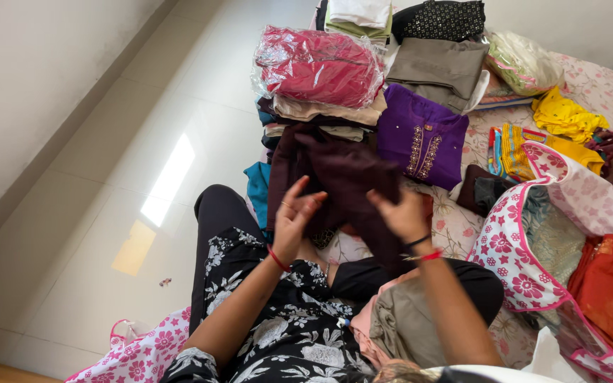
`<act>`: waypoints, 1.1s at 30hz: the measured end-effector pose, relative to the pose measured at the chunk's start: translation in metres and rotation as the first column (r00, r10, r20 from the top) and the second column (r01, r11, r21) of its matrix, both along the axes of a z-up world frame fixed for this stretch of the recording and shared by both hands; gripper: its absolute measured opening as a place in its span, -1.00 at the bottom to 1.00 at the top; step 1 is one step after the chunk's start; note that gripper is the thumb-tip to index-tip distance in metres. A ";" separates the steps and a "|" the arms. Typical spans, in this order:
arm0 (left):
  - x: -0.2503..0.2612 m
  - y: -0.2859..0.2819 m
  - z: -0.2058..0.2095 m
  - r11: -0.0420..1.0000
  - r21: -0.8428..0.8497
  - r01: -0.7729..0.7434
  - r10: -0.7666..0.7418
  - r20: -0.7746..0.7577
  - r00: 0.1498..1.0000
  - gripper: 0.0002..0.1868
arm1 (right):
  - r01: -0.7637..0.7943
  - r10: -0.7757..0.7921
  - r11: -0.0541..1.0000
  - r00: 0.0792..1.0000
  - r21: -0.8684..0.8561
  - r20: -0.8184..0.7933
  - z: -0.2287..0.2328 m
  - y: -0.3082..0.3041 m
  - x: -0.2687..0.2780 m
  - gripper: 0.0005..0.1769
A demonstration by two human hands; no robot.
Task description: The person sorts and folds various clothing items, placing some into a fabric organizer bag and others into a plastic shopping bag while seated on the floor.
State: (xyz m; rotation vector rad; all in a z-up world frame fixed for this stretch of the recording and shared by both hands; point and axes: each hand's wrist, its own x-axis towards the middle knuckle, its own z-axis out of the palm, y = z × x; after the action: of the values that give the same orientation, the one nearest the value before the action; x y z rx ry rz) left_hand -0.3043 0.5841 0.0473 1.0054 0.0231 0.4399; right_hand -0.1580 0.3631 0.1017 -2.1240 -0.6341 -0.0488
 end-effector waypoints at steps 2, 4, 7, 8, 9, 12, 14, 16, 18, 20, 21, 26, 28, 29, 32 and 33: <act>0.005 0.021 -0.019 0.968 0.008 -0.250 0.249 -0.099 0.963 -0.51 | 0.078 -0.032 0.980 0.969 0.182 -0.244 0.032 -0.025 0.026 -0.49; 0.005 0.049 -0.054 0.875 0.146 -0.462 0.483 -0.187 0.855 -0.61 | 0.055 0.012 0.954 0.976 0.294 -0.220 0.068 -0.053 0.038 -0.42; -0.009 0.070 -0.112 0.780 0.336 -0.527 0.605 -0.192 0.773 -0.62 | 0.187 -0.070 0.926 0.939 0.329 -0.336 0.105 -0.082 0.040 -0.39; -0.011 0.072 -0.126 0.755 0.409 -0.513 0.620 -0.189 0.761 -0.58 | 0.183 -0.030 0.912 0.923 0.368 -0.384 0.112 -0.090 0.038 -0.39; -0.010 0.072 -0.135 0.755 0.411 -0.511 0.620 -0.192 0.761 -0.58 | 0.185 -0.031 0.912 0.921 0.367 -0.387 0.116 -0.095 0.036 -0.39; -0.005 0.072 -0.139 0.760 0.520 -0.390 0.588 -0.293 0.754 -0.53 | 0.151 0.065 0.888 0.895 0.434 -0.442 0.115 -0.107 0.032 -0.42; 0.006 0.078 -0.130 0.679 0.682 -0.270 0.615 -0.328 0.718 -0.34 | 0.220 0.008 0.889 0.869 0.401 -0.495 0.106 -0.111 0.032 -0.46; 0.018 0.085 -0.122 0.678 0.709 -0.196 0.614 -0.398 0.682 -0.27 | 0.217 -0.025 0.900 0.891 0.378 -0.453 0.094 -0.116 0.032 -0.46; 0.034 0.094 -0.119 0.675 0.728 -0.117 0.612 -0.464 0.641 -0.21 | 0.220 -0.059 0.908 0.910 0.356 -0.411 0.085 -0.123 0.033 -0.46; 0.055 0.102 -0.119 0.692 0.720 -0.059 0.590 -0.516 0.621 -0.10 | 0.234 -0.075 0.880 0.928 0.413 -0.366 0.080 -0.130 0.035 -0.45; 0.064 0.104 -0.120 0.691 0.720 -0.064 0.591 -0.511 0.624 -0.10 | 0.231 -0.074 0.880 0.930 0.416 -0.360 0.078 -0.134 0.036 -0.45; 0.096 0.099 -0.103 0.469 0.878 -0.095 0.532 -0.194 0.824 0.40 | 0.245 -0.025 0.704 0.946 0.666 -0.322 0.044 -0.157 0.055 -0.33; 0.103 0.095 -0.099 0.456 0.889 -0.040 0.489 -0.213 0.846 0.32 | 0.390 0.005 0.671 0.848 0.630 -0.531 0.007 -0.171 0.075 -0.38; 0.107 0.093 -0.099 0.441 0.897 0.019 0.442 -0.236 0.865 0.26 | 0.521 0.048 0.645 0.702 0.559 -0.710 -0.017 -0.177 0.087 -0.36; 0.111 0.097 -0.103 0.461 0.887 0.039 0.336 -0.214 0.917 -0.02 | 0.563 0.026 0.699 0.596 0.441 -0.802 -0.089 -0.195 0.109 -0.35; 0.111 0.100 -0.101 0.459 0.887 0.041 0.335 -0.216 0.917 -0.02 | 0.565 0.026 0.697 0.595 0.441 -0.803 -0.102 -0.202 0.111 -0.35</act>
State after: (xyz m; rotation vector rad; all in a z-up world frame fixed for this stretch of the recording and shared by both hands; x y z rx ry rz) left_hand -0.1933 0.6837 -0.0540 2.1622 0.2486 0.4150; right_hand -0.0468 0.1609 -0.0001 -1.2931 0.2703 0.3890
